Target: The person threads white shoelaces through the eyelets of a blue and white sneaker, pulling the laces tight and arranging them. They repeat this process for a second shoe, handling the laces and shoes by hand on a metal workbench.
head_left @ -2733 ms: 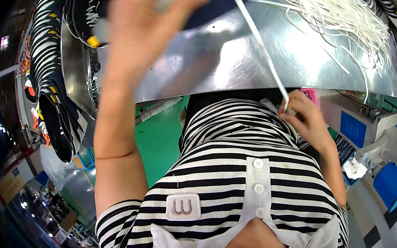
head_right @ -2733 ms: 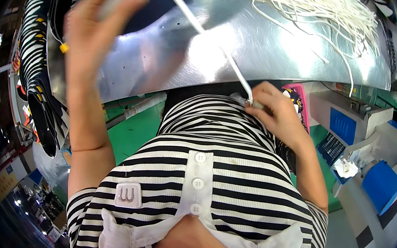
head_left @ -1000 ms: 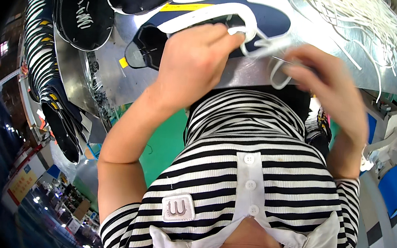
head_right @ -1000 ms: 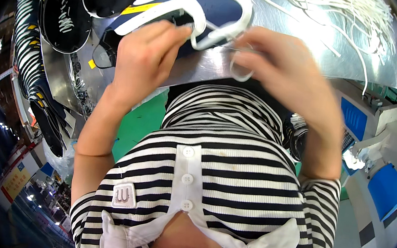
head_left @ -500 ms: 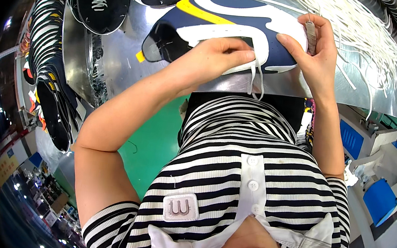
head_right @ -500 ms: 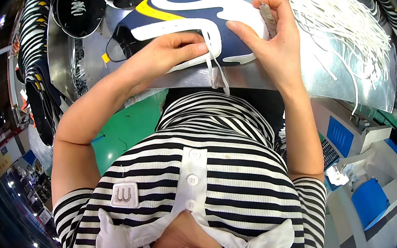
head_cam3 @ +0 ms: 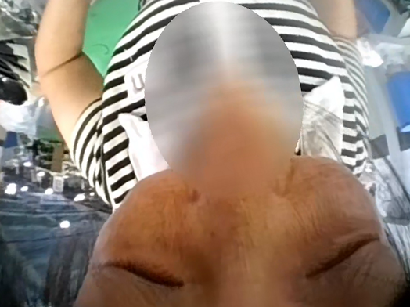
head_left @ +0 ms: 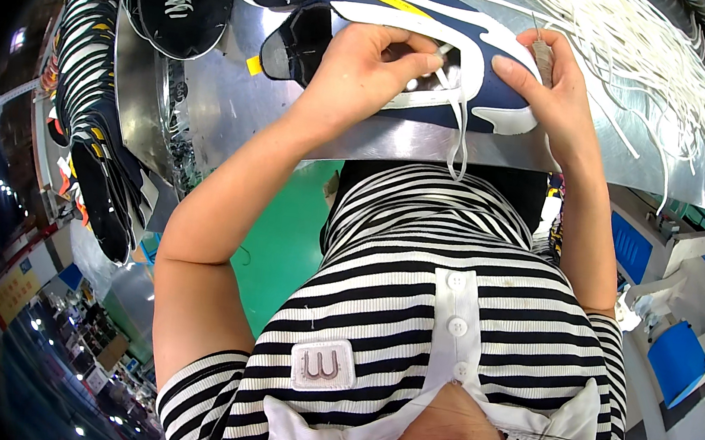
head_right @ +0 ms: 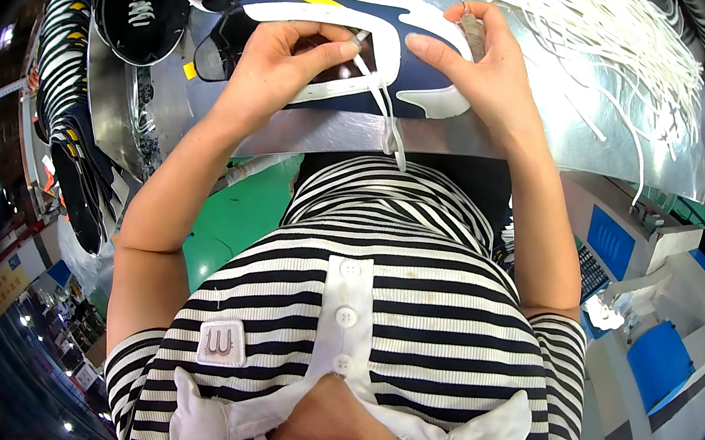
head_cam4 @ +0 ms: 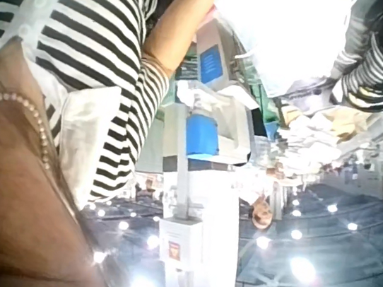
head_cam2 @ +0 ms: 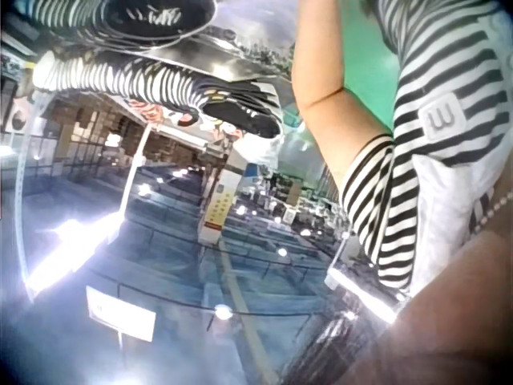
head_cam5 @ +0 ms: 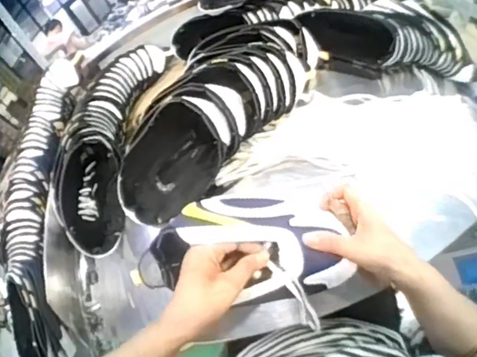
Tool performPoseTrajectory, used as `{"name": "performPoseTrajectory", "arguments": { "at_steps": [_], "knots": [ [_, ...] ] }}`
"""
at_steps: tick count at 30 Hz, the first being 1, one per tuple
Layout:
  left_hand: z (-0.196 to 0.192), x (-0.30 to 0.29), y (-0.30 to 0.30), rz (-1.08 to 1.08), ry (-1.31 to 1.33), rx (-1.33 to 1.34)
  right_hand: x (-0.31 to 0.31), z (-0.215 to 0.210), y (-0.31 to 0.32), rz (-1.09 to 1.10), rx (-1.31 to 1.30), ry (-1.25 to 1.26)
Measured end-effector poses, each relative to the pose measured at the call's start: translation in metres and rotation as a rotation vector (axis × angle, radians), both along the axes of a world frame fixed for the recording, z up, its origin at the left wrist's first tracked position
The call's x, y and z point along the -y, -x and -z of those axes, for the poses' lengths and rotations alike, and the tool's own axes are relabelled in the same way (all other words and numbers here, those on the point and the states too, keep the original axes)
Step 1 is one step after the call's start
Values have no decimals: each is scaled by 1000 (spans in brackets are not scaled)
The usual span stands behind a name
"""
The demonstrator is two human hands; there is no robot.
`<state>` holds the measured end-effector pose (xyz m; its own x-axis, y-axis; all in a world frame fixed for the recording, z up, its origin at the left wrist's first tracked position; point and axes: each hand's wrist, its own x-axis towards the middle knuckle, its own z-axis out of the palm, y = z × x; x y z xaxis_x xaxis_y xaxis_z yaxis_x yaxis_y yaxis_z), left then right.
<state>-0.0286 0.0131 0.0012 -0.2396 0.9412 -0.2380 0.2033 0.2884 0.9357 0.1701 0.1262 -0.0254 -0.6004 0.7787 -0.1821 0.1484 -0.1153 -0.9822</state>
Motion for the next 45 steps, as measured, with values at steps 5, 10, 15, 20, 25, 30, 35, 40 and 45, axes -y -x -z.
{"name": "performPoseTrajectory", "arguments": {
  "at_steps": [5,10,15,20,25,30,35,40,45],
  "knots": [
    [-21,10,26,64,-353,-979,2,-6,-12,70,37,-36],
    [-46,64,156,-493,-117,-1155,-4,-7,-54,112,23,-71],
    [-70,149,235,-639,-27,-1176,-16,5,-82,68,53,30],
    [-94,19,-18,615,-540,-378,-11,5,-60,59,500,-887],
    [-68,-17,-21,168,-565,-539,-17,4,-67,294,408,-722],
    [-38,-35,-48,167,-614,-684,12,-20,-42,103,-73,-140],
    [-33,-36,-42,97,-557,-602,14,-22,-18,30,-185,139],
    [-37,-14,-35,77,-533,-667,16,-11,-8,181,-222,-151],
    [-30,-31,-45,84,-546,-479,8,-12,-2,64,-191,-291]
  ]
}}
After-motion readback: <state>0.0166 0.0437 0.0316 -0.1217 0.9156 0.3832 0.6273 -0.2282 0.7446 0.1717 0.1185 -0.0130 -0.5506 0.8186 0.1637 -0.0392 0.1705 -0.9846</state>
